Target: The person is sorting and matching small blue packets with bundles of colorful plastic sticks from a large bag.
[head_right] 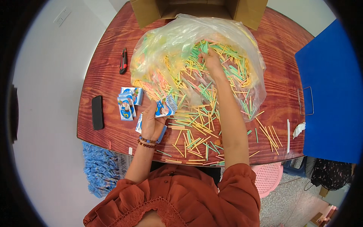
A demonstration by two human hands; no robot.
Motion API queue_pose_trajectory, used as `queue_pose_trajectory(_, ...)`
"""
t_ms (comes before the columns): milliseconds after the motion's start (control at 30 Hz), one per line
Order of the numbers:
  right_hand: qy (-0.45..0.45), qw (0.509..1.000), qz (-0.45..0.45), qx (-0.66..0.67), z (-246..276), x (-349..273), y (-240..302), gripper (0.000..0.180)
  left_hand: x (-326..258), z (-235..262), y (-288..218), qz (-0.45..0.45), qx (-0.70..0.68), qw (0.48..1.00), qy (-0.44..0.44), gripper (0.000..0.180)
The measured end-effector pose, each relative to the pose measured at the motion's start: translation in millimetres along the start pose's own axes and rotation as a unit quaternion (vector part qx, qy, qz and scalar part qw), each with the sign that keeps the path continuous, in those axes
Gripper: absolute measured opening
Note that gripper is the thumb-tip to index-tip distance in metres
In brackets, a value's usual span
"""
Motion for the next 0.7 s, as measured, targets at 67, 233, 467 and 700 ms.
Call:
queue_pose_trajectory(67, -0.004, 0.997, -0.015, 0.070, 0, -11, 5, 0.024, -1, -3, 0, 0.000, -0.004, 1.000, -0.015, 0.026)
queue_pose_trajectory(233, -0.018, 0.991, -0.013, 0.130, 7, -14, 7, 0.023, -5, -16, -2, -0.002, -0.004, 0.999, -0.045, 0.027)
queue_pose_trajectory(467, 0.044, 0.831, 0.144, -0.535, -25, 0, 20, 0.021, -6, -10, -4, -0.012, 0.019, 0.999, -0.042, 0.029)
queue_pose_trajectory(700, 0.142, 0.735, 0.173, -0.640, -75, 5, 7, 0.023, -7, -3, -13, -0.028, 0.015, 0.997, -0.076, 0.030)
Point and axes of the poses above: each hand's wrist, its own x-axis towards the middle knuckle, its own z-axis out of the back of the hand, y = z × x, the point moved 7 cm from there along x, towards the middle knuckle, and after that the axes turned 4 degrees about z, right-handed, at the moved point
